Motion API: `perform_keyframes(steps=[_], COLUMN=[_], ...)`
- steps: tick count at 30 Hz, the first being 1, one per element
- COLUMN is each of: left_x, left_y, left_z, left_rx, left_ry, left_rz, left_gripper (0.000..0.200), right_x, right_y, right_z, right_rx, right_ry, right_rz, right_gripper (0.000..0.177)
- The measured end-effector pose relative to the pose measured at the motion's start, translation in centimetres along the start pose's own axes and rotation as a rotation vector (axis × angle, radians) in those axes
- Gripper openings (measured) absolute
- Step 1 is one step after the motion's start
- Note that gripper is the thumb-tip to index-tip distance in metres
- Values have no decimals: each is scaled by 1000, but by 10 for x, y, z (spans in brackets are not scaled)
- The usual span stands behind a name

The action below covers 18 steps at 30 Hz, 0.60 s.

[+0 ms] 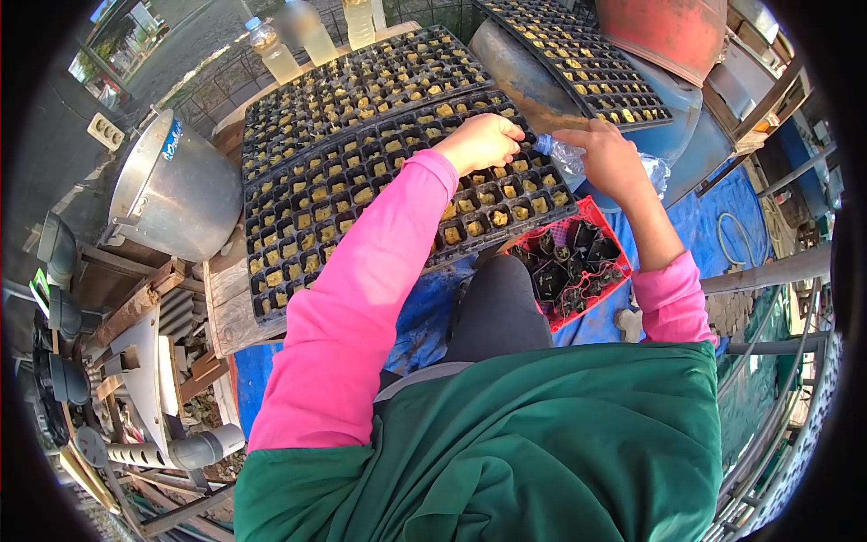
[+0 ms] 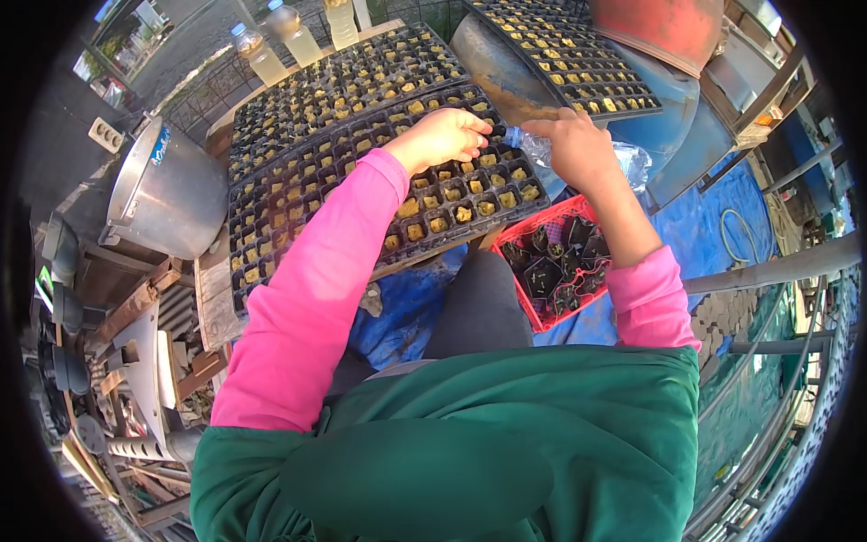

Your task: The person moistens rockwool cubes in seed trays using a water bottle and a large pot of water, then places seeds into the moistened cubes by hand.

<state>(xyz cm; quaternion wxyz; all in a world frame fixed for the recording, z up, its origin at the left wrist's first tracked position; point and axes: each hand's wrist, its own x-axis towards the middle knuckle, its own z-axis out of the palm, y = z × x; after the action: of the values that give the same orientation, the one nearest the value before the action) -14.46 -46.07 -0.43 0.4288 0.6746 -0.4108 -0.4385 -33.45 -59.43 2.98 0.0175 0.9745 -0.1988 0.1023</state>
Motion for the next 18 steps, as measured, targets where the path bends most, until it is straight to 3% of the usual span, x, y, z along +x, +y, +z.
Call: perform_keyframes(steps=[7,18], left_x=[-1,-12], left_y=[-5,-7], left_z=[1,-11], left_rx=[-32,2], left_ry=[51,6], left_rz=[49,-12], left_gripper=[35,38], right_x=[-3,-1], right_y=[2,-16], right_z=[-2,-4], right_rx=[-9,-35], right_ry=[-22,51], right_rz=[47,-67], right_gripper=[50,49])
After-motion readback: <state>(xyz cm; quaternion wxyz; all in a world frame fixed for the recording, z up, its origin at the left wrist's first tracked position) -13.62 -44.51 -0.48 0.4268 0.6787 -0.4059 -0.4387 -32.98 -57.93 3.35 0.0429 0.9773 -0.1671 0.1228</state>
